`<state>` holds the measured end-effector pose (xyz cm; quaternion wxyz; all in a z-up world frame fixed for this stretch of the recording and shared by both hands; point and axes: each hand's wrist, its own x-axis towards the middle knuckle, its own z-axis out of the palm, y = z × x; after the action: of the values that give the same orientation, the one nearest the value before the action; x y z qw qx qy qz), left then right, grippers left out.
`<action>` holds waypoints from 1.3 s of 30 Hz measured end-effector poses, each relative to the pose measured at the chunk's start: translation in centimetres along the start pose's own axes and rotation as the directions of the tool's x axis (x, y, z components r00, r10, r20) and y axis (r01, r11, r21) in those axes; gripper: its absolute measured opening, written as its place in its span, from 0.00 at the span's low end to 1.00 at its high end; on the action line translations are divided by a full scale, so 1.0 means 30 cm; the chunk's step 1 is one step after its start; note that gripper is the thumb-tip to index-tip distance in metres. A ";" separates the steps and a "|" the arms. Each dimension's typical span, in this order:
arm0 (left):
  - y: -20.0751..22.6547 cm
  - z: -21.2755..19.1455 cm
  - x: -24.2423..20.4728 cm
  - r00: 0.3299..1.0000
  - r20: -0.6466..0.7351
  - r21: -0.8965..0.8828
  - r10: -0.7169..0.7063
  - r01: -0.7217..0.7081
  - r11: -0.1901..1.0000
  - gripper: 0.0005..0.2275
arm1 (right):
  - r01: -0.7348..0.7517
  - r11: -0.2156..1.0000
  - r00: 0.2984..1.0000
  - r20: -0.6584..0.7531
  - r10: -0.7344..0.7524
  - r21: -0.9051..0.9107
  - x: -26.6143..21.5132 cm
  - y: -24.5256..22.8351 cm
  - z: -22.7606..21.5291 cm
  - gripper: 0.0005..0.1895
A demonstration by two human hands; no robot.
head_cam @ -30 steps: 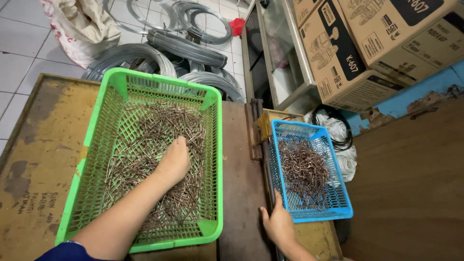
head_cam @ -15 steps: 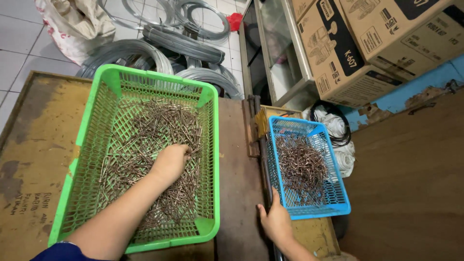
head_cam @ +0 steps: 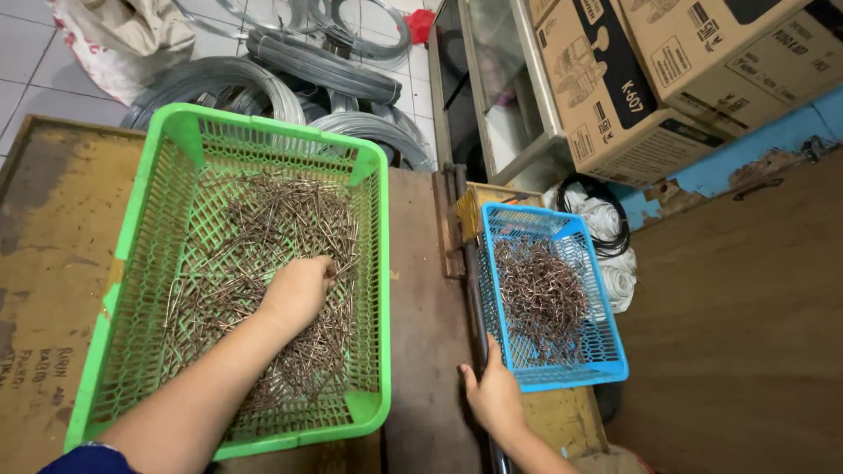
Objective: Processing small metal wire pieces using a manual jig and sorting them into baskets.
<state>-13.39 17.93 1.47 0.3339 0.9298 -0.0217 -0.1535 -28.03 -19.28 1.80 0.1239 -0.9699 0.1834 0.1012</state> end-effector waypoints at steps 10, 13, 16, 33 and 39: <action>0.000 -0.039 0.002 0.976 -0.170 -0.154 0.138 -0.164 0.974 0.13 | 0.016 1.000 1.000 -0.009 -0.016 0.005 -0.016 -0.013 -0.017 0.49; -0.025 0.004 0.008 0.979 -0.159 -0.190 0.132 -0.161 0.969 0.14 | 0.024 1.000 0.999 -0.033 -0.024 0.009 -0.051 -0.029 -0.051 0.50; -0.043 0.025 0.051 0.971 -0.180 -0.130 0.159 -0.184 0.974 0.13 | 0.048 0.993 0.999 0.016 -0.051 0.109 -0.036 -0.047 -0.076 0.48; 0.036 0.062 -0.009 0.942 -0.110 -0.059 0.317 -0.325 0.944 0.14 | 0.077 0.988 0.990 0.103 -0.091 0.130 -0.046 -0.040 -0.110 0.53; 0.226 -0.025 0.064 0.867 -0.038 0.159 0.496 -0.485 0.860 0.12 | 0.078 0.992 0.975 0.200 -0.096 0.097 -0.062 -0.068 -0.228 0.53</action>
<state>-10.91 12.84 5.75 0.2945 0.9204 -0.2558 -0.0251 -27.91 -18.71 9.15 0.1893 -0.9550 0.1314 0.1868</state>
